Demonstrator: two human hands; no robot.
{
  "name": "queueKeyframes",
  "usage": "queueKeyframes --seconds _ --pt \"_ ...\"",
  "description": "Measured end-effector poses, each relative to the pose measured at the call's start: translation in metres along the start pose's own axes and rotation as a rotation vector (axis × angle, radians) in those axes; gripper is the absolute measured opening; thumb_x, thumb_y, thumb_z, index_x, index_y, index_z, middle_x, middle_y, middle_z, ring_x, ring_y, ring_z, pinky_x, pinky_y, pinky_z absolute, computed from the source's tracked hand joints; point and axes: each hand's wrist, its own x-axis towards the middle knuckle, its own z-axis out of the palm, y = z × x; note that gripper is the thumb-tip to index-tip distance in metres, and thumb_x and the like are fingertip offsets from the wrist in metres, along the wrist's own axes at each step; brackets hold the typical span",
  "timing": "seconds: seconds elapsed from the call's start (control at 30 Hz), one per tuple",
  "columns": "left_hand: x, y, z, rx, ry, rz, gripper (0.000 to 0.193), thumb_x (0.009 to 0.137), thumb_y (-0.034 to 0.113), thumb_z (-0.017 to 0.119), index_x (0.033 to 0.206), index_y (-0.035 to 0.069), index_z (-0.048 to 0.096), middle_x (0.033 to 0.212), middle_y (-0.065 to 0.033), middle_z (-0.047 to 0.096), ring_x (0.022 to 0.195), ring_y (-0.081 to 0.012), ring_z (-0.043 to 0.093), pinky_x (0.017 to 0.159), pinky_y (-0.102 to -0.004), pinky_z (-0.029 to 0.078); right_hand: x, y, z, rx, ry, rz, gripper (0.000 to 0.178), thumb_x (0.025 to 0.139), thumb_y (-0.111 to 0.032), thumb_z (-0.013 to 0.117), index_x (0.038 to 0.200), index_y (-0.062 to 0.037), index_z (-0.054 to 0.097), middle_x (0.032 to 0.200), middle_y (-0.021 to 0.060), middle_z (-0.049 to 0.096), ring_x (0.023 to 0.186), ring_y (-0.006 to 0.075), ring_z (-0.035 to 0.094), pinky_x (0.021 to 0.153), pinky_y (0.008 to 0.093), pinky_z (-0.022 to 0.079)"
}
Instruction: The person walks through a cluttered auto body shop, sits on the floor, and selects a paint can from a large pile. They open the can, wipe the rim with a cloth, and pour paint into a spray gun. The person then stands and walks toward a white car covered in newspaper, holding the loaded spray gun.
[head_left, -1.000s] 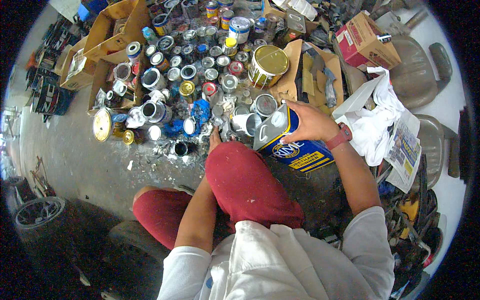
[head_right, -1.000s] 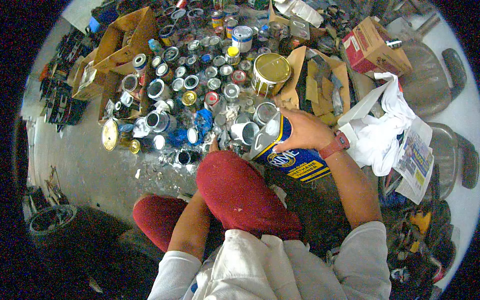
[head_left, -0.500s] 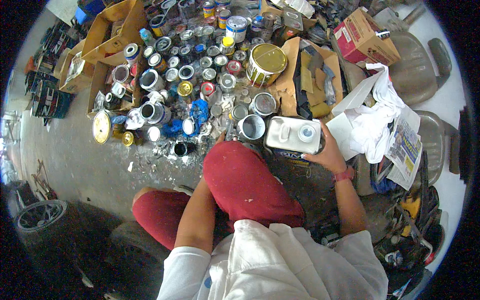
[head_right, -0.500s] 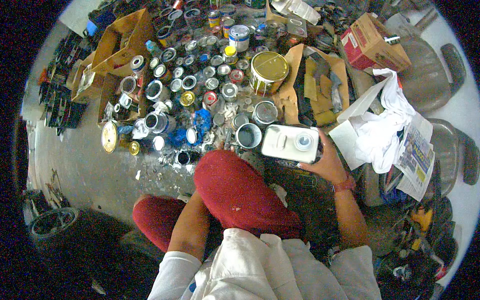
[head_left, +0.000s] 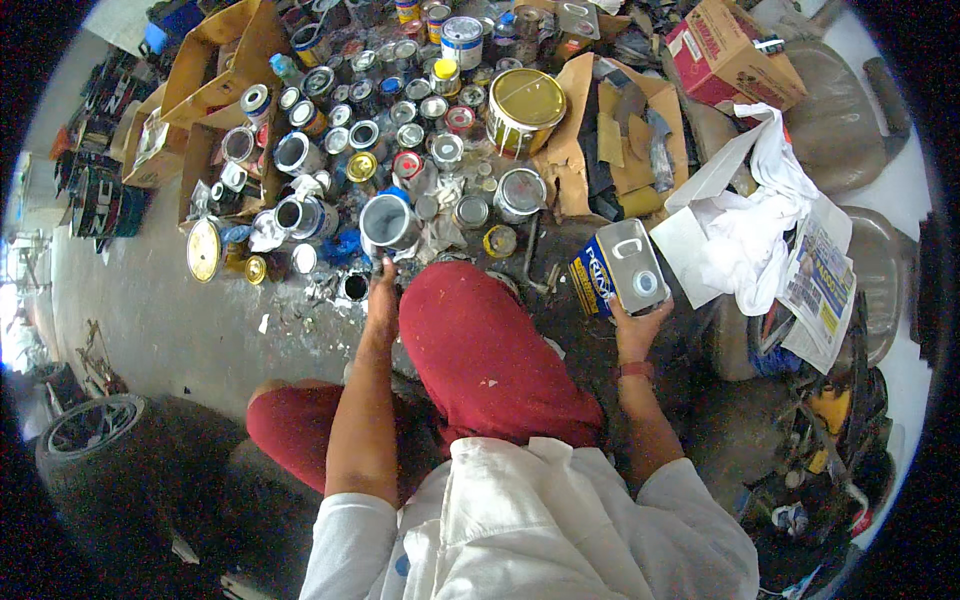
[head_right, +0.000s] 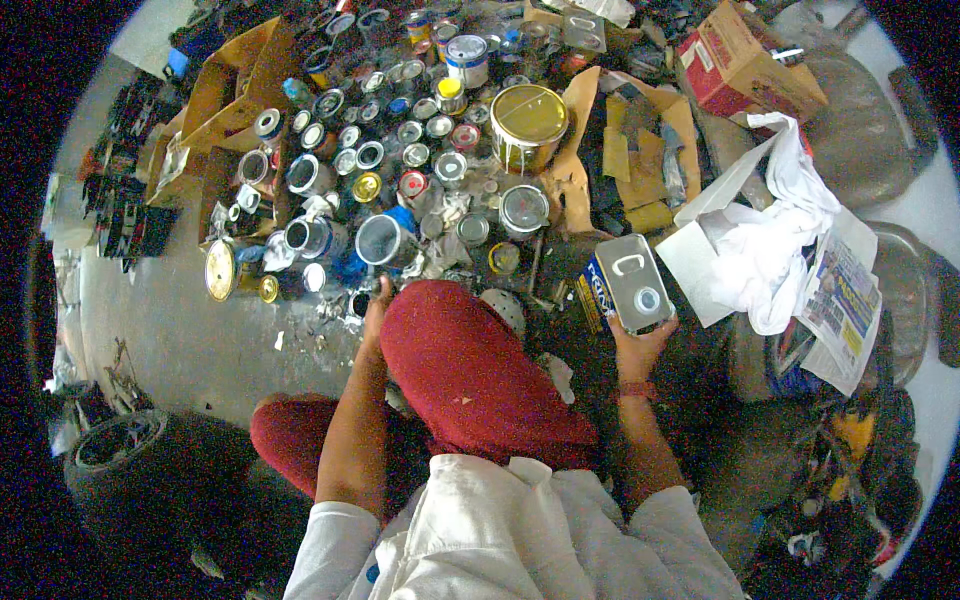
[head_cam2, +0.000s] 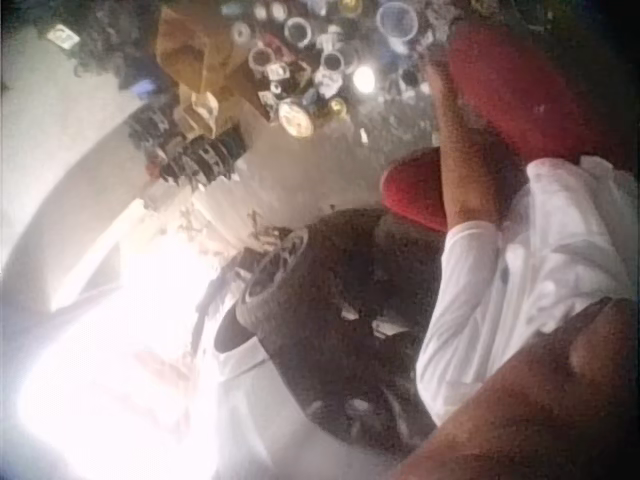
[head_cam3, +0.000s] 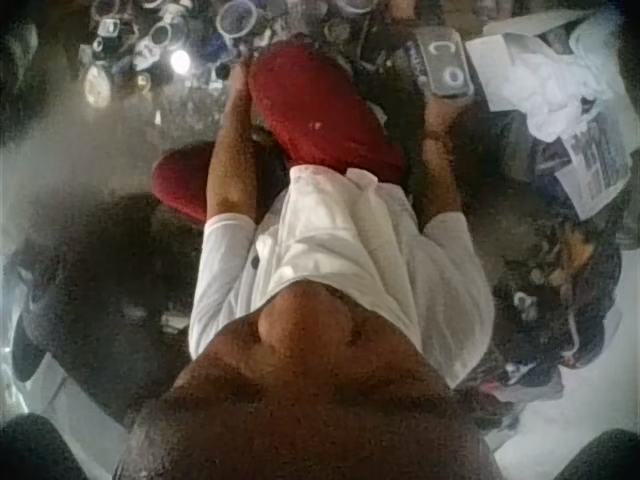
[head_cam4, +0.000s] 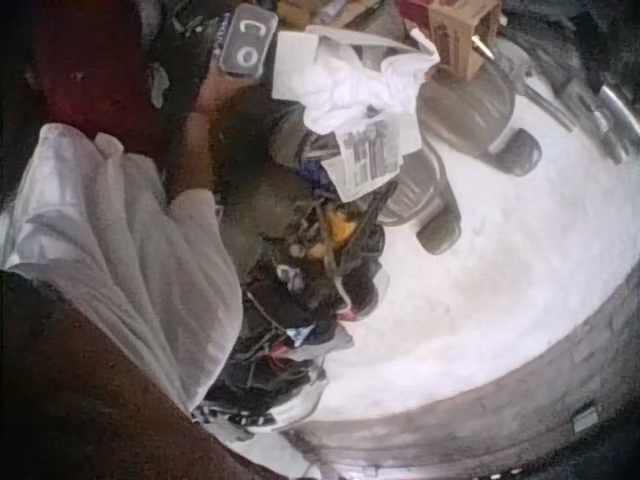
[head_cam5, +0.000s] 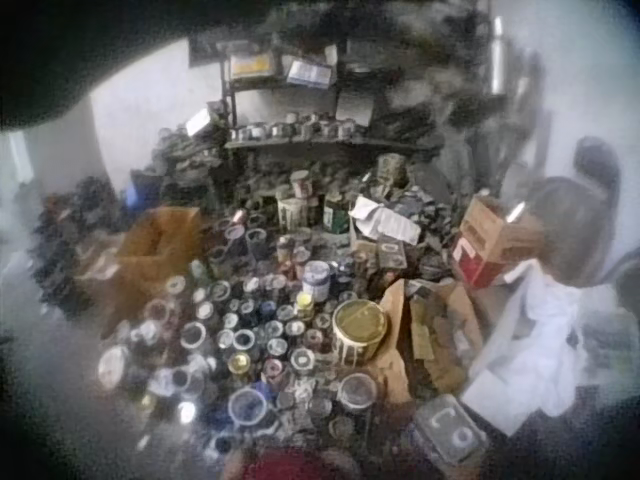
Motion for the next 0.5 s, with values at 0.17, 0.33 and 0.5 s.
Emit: queueKeyframes --seconds 0.17,0.33,0.5 --pt "-0.005 0.024 -0.046 0.145 0.096 0.110 0.054 0.109 0.055 0.048 0.119 0.005 0.065 0.103 -0.0086 0.071 0.083 -0.0215 0.066 0.078 -0.0361 0.053 -0.011 0.022 0.011 0.064 0.065 0.068 0.113 0.072 -0.005 0.094 0.155 -0.0008 0.018 0.155 0.0234 0.037 0.143 0.0356 0.042 0.120 0.0461 0.036" --pt "-0.028 0.030 -0.071 0.038 0.183 0.240 0.052 0.101 0.060 0.061 0.113 0.009 0.064 0.093 -0.0034 0.062 0.073 -0.0167 0.055 0.065 -0.0319 0.044 -0.014 0.046 0.007 0.143 0.043 0.047 0.110 0.075 -0.002 0.092 0.156 -0.0021 0.017 0.156 0.0243 0.036 0.145 0.0355 0.040 0.122 0.0474 0.035" --pt "-0.056 0.037 -0.075 0.113 0.231 0.222 0.055 0.101 0.062 0.059 0.116 0.009 0.066 0.080 -0.0018 0.055 0.067 -0.0140 0.055 0.057 -0.0296 0.038 -0.018 0.059 0.000 0.108 0.022 0.027 0.110 0.075 -0.007 0.093 0.156 0.0001 0.018 0.156 0.0250 0.036 0.146 0.0360 0.038 0.123 0.0472 0.033"
